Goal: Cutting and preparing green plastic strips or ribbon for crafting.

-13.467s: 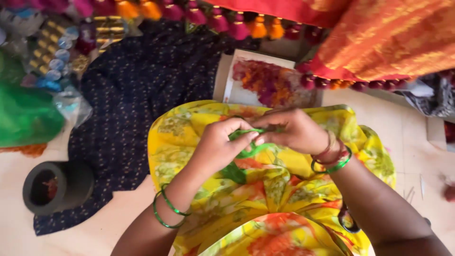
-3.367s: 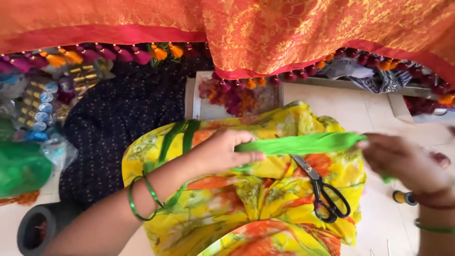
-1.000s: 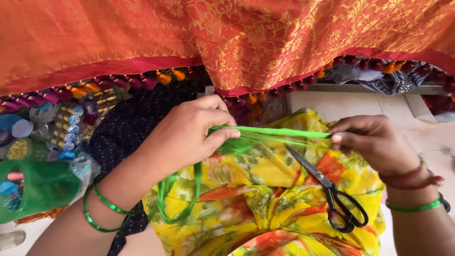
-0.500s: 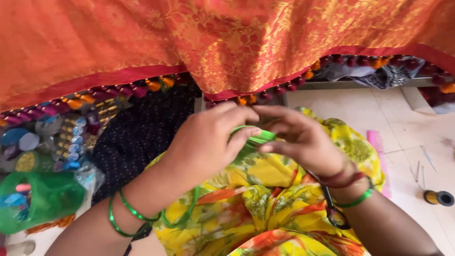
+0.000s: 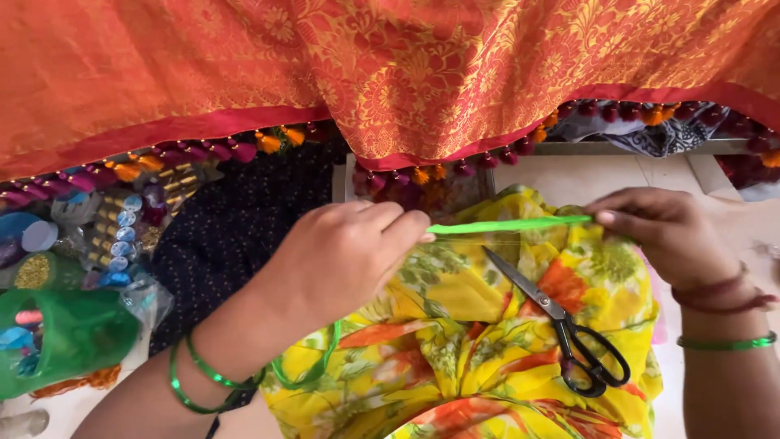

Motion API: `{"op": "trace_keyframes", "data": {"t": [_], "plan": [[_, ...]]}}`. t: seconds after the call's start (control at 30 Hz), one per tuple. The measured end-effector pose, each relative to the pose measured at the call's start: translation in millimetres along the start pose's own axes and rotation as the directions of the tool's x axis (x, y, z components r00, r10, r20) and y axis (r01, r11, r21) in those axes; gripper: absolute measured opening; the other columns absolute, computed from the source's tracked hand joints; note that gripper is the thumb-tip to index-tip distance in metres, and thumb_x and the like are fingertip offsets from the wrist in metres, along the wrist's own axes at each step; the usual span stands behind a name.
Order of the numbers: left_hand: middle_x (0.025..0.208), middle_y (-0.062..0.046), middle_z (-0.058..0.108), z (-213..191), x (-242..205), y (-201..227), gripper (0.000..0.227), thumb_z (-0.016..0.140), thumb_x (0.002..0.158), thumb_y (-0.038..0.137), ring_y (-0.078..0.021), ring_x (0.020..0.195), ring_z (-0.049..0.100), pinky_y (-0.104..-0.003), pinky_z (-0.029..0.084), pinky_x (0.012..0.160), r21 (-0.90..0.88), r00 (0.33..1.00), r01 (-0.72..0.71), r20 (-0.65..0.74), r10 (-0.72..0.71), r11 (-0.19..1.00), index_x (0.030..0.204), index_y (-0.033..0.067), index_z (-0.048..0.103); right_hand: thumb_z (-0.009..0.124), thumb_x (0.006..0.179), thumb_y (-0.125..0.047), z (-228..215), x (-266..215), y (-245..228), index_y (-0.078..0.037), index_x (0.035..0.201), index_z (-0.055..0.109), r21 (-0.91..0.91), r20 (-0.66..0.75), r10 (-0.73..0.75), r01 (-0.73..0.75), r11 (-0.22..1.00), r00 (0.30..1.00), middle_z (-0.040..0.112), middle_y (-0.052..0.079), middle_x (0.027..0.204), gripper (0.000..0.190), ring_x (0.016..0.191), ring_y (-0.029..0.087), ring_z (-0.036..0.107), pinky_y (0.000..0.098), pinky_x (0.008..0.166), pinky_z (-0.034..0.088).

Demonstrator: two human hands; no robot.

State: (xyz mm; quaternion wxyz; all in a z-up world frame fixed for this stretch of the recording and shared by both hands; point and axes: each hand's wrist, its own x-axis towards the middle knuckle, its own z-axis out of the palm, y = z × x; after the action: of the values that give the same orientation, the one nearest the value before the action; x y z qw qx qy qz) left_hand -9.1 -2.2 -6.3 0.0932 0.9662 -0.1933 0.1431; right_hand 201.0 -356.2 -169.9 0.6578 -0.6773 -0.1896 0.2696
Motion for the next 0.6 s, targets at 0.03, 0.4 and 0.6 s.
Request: {"op": "trace_keyframes", "data": {"t": [0.03,0.4,0.6], "plan": [[0.081,-0.009,0.065,1,3,4,0.009,0.07,0.097,0.017,-0.0282,0.077,0.07,-0.041,0.055,0.067,-0.06,1.0,0.019,-0.018,-0.02,0.998,0.099,0.0093,0.065,0.067,0.096,-0.003,14,3,-16,0.005,0.121,0.071,-0.181,-0.032,-0.031,0.024,0.983,0.999,0.07,0.016,0.107,0.027,0.092,0.017,0.065,0.0298,0.081,0.052],[0.09,-0.013,0.073,15,14,10,0.008,0.065,0.099,0.014,-0.0337,0.081,0.073,-0.041,0.056,0.067,-0.472,0.982,0.128,-0.063,-0.178,0.872,0.103,0.0074,0.067,0.068,0.089,0.009,171,14,-76,0.002,0.148,0.048,0.291,0.386,-0.254,0.144,0.946,0.887,0.064,0.012,0.136,0.062,0.122,0.018,0.063,0.0356,0.101,0.057],[0.09,-0.012,0.07,16,3,-11,0.015,0.069,0.099,0.019,-0.0283,0.079,0.07,-0.036,0.054,0.069,-0.501,0.97,0.162,-0.077,-0.23,0.85,0.106,0.0059,0.069,0.061,0.094,0.012,128,7,-63,0.004,0.146,0.05,0.482,0.377,-0.214,0.007,0.876,0.901,0.07,0.014,0.109,0.054,0.092,0.02,0.068,0.0323,0.081,0.056]]}}
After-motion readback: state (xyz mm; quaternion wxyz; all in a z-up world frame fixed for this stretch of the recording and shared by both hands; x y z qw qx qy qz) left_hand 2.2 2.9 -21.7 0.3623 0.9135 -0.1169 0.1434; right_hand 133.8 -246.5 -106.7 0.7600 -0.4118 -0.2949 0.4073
